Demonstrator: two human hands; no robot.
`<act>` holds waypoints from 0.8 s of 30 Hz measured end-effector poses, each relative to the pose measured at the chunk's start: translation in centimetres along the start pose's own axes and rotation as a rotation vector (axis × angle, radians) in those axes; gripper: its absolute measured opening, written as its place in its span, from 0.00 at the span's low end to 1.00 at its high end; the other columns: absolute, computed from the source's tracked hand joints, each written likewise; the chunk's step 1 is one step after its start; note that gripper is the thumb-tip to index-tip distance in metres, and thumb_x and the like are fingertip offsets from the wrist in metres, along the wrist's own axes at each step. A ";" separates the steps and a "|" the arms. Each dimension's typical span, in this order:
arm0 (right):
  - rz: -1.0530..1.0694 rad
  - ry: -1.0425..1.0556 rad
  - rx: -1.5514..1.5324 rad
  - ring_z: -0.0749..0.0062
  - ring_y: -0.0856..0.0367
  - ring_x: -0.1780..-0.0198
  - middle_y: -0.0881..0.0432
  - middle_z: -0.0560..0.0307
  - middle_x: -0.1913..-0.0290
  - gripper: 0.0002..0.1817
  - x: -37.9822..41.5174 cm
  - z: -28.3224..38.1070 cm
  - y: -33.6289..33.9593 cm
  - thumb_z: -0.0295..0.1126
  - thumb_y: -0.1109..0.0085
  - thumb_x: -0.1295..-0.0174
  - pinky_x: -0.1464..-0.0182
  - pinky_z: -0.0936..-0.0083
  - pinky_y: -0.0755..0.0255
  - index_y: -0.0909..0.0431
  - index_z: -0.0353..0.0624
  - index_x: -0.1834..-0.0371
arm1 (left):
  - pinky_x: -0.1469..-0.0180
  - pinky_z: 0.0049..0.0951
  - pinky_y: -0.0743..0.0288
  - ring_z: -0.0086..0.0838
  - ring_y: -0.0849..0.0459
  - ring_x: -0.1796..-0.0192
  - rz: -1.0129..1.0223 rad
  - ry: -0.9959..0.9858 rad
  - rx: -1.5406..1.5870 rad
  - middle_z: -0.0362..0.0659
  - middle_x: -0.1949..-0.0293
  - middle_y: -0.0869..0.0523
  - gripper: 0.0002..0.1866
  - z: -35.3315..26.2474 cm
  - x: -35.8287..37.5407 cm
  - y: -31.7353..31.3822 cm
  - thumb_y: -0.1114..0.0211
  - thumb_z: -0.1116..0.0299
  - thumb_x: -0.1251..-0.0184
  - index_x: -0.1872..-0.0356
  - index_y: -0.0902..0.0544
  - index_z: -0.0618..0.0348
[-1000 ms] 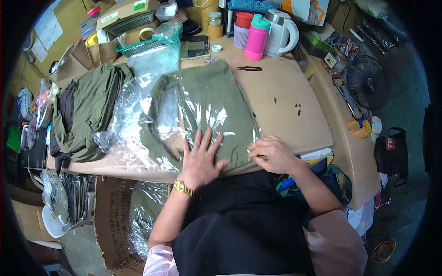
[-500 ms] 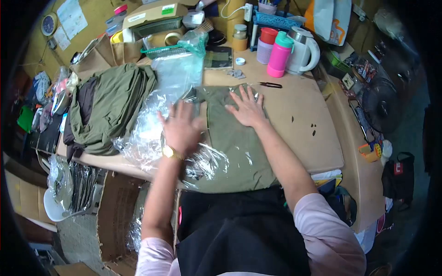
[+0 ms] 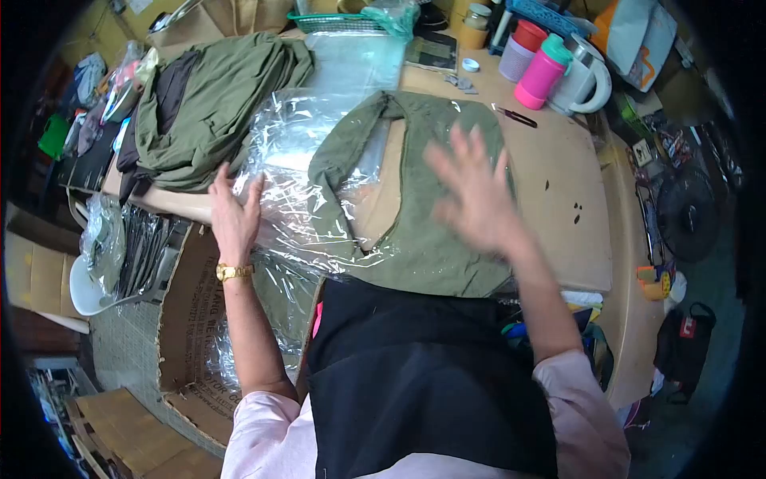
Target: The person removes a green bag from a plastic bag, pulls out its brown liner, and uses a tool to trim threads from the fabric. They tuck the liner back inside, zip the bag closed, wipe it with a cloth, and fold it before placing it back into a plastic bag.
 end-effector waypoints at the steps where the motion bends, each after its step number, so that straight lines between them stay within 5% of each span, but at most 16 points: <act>1: 0.141 0.102 0.005 0.42 0.61 0.17 0.55 0.47 0.17 0.41 2.5 3.3 -0.8 0.68 0.55 0.35 0.27 0.23 0.70 0.42 0.65 0.21 | 0.42 0.48 0.27 0.53 0.19 0.48 0.023 -0.016 0.008 0.59 0.47 0.17 0.33 0.6 0.2 -0.5 0.30 0.47 0.35 0.39 0.23 0.63; 2: 0.282 0.206 0.012 0.43 0.59 0.18 0.53 0.48 0.17 0.41 4.3 5.5 -1.7 0.67 0.50 0.36 0.27 0.23 0.70 0.41 0.66 0.21 | 0.55 0.38 0.22 0.42 0.15 0.61 0.079 0.040 -0.022 0.55 0.56 0.13 0.29 0.9 0.4 -0.5 0.30 0.50 0.34 0.44 0.20 0.65; 3: 0.286 0.217 0.007 0.43 0.59 0.18 0.53 0.48 0.17 0.41 5.4 5.8 -2.3 0.67 0.50 0.36 0.27 0.23 0.70 0.41 0.66 0.21 | 0.55 0.38 0.22 0.42 0.15 0.61 0.076 0.051 -0.030 0.55 0.56 0.13 0.29 2.0 0.3 -0.4 0.30 0.50 0.34 0.44 0.20 0.65; 6: 0.352 0.152 -0.071 0.46 0.58 0.18 0.53 0.53 0.17 0.45 6.9 4.9 -3.9 0.61 0.36 0.43 0.26 0.23 0.68 0.40 0.68 0.22 | 0.74 0.15 0.35 0.12 0.25 0.74 0.244 0.304 0.724 0.36 0.71 0.17 0.15 5.1 0.1 -1.7 0.29 0.57 0.31 0.62 0.21 0.59; 9: 0.390 0.095 -0.104 0.47 0.53 0.19 0.48 0.54 0.19 0.43 6.3 5.3 -3.3 0.59 0.33 0.45 0.27 0.23 0.66 0.35 0.67 0.24 | 0.73 0.17 0.33 0.14 0.27 0.75 0.279 0.384 0.729 0.35 0.72 0.18 0.18 3.9 0.5 -1.3 0.30 0.53 0.30 0.64 0.23 0.58; 12: 0.065 0.255 -0.171 0.51 0.45 0.22 0.39 0.52 0.24 0.37 4.2 9.9 -1.9 0.54 0.30 0.46 0.29 0.23 0.58 0.26 0.54 0.33 | 0.72 0.20 0.31 0.15 0.27 0.75 0.320 0.454 0.686 0.35 0.72 0.19 0.20 2.3 0.2 -0.6 0.32 0.49 0.31 0.62 0.22 0.58; 15: 0.247 0.301 -0.190 0.56 0.48 0.20 0.41 0.54 0.22 0.39 4.1 10.6 -5.6 0.52 0.27 0.48 0.26 0.27 0.62 0.27 0.56 0.31 | 0.69 0.22 0.28 0.16 0.25 0.72 0.440 0.292 0.510 0.33 0.70 0.19 0.19 4.5 -1.4 -0.9 0.31 0.50 0.32 0.61 0.18 0.58; 17: 0.254 0.316 -0.266 0.53 0.44 0.21 0.39 0.54 0.23 0.37 4.0 9.8 -3.9 0.48 0.27 0.47 0.27 0.27 0.60 0.26 0.53 0.32 | 0.67 0.22 0.27 0.18 0.23 0.69 0.433 0.334 0.719 0.32 0.68 0.18 0.21 5.8 -1.7 -0.1 0.29 0.52 0.33 0.55 0.16 0.61; 19: 0.141 0.230 -0.355 0.51 0.35 0.27 0.31 0.50 0.29 0.31 3.9 7.1 -2.0 0.44 0.29 0.43 0.28 0.37 0.46 0.24 0.48 0.36 | 0.64 0.24 0.24 0.21 0.21 0.66 0.436 0.335 0.887 0.36 0.64 0.17 0.26 6.8 -2.0 -0.2 0.31 0.48 0.32 0.49 0.16 0.63; 21: -0.222 -0.109 -0.322 0.47 0.29 0.34 0.26 0.44 0.37 0.27 4.4 1.8 -0.2 0.41 0.30 0.41 0.31 0.51 0.38 0.23 0.41 0.41 | 0.61 0.25 0.23 0.23 0.19 0.64 0.370 0.557 0.822 0.42 0.60 0.15 0.31 3.4 -1.5 2.2 0.36 0.40 0.32 0.49 0.16 0.63; 23: -0.293 -0.581 -0.190 0.45 0.27 0.38 0.24 0.40 0.45 0.24 5.5 -3.9 -0.3 0.41 0.33 0.39 0.34 0.57 0.34 0.23 0.35 0.46 | 0.51 0.37 0.21 0.42 0.13 0.56 0.461 0.311 0.520 0.55 0.50 0.14 0.42 4.5 -3.6 0.2 0.42 0.31 0.33 0.48 0.17 0.71; 24: -0.294 -0.575 -0.190 0.45 0.27 0.38 0.24 0.40 0.45 0.24 5.7 -5.4 -0.9 0.41 0.33 0.39 0.34 0.57 0.34 0.23 0.35 0.46 | 0.50 0.39 0.22 0.43 0.13 0.55 0.506 0.346 0.376 0.57 0.53 0.13 0.40 4.3 -4.4 -0.4 0.40 0.33 0.34 0.51 0.16 0.70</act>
Point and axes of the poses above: each hand's wrist, its own x-axis away from the middle knuckle, its own y-axis out of the back of the hand, z = x × y, the point moved 5 cm from there along -x, towards the middle knuckle
